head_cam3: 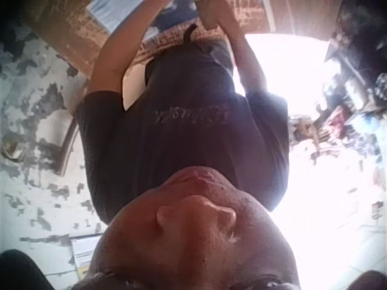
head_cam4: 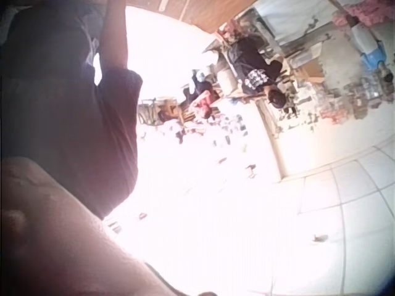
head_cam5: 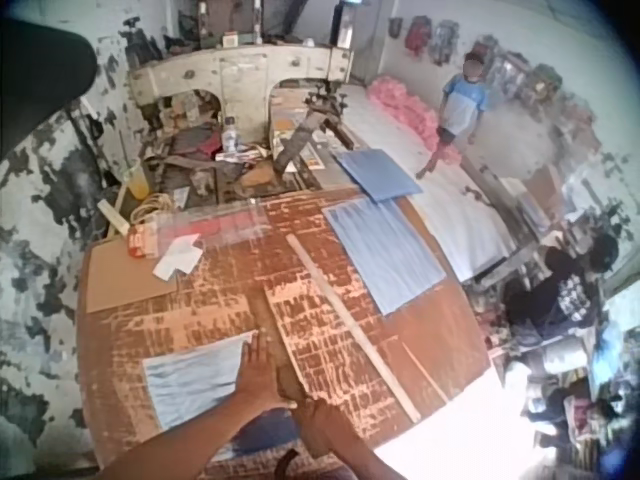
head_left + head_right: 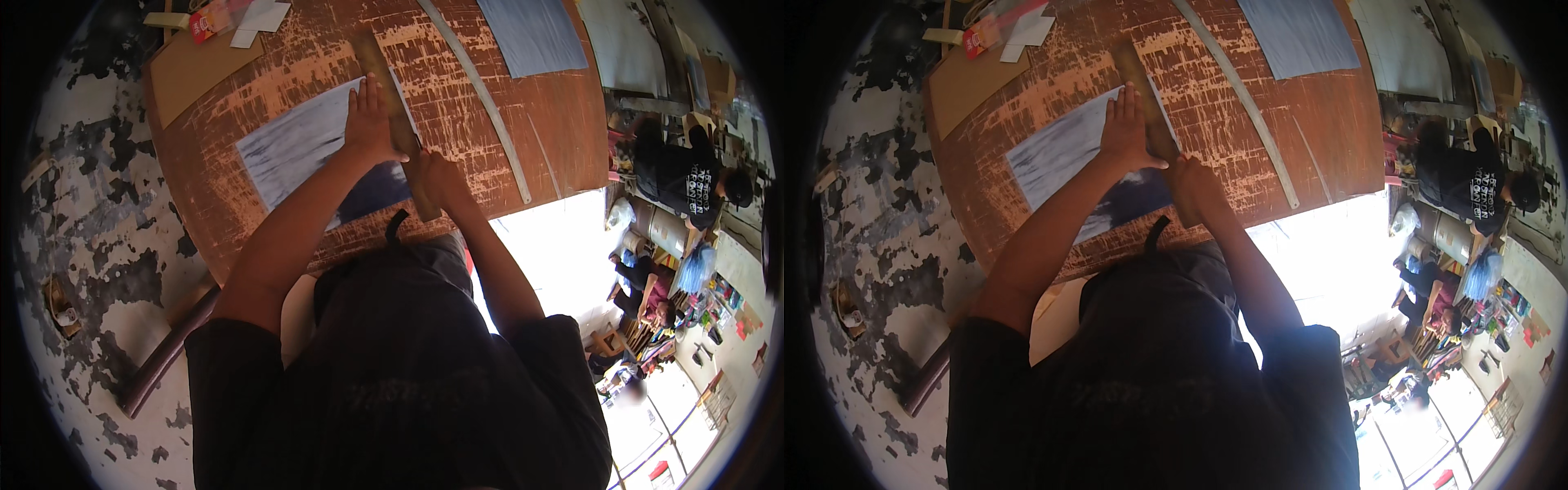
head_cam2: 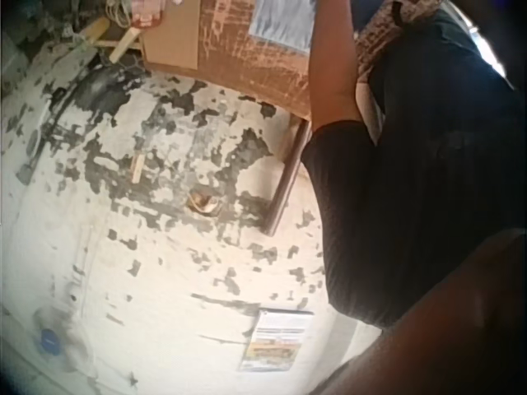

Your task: The person cuts blue plastic sheets by using a ruler to guide scissors across the material on a wooden table.

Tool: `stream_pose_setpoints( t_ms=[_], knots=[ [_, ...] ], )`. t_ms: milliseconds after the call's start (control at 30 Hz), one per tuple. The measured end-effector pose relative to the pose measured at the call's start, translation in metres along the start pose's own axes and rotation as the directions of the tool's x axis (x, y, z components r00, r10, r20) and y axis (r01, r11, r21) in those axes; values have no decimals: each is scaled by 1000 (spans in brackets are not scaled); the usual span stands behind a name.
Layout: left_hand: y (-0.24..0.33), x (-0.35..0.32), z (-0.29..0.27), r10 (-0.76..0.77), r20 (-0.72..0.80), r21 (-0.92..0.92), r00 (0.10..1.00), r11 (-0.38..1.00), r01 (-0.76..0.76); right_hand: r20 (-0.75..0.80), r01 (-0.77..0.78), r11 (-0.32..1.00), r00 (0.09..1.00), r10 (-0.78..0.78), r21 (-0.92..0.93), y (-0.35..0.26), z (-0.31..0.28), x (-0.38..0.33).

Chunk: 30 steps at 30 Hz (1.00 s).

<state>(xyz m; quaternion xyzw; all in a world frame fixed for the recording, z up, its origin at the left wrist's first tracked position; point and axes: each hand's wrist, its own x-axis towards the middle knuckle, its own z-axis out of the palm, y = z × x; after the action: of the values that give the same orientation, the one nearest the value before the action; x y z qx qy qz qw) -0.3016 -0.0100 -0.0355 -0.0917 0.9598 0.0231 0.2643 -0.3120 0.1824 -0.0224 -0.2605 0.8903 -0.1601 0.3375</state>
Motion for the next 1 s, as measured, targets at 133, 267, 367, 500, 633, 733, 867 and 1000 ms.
stream_pose_setpoints(
  t_ms=[133,267,367,500,633,733,867,1000],
  knots=[
    [-1,0,4,2,-7,47,1000,999,-1,96,-10,999,995,14,-41,25,16,-38],
    [0,1,3,12,8,90,1000,996,-13,16,-37,998,999,37,51,63,55,-70],
    [0,2,2,8,18,94,1000,996,-10,69,-220,966,975,213,136,59,56,-91],
    [-1,4,2,14,19,72,1000,997,-15,81,-206,975,977,199,86,72,64,-102],
    [-6,3,9,27,-15,54,1000,998,-26,113,121,990,987,-112,-73,79,35,-93],
    [-3,3,7,25,-6,54,1000,998,-24,-45,82,997,996,-82,-15,47,5,-40],
    [-2,4,11,41,-18,36,999,999,-41,-327,370,843,800,-503,-390,7,-5,65],
    [-3,4,14,72,-91,-18,993,997,-74,-228,327,861,871,-434,-390,-26,-20,132]
  ],
)
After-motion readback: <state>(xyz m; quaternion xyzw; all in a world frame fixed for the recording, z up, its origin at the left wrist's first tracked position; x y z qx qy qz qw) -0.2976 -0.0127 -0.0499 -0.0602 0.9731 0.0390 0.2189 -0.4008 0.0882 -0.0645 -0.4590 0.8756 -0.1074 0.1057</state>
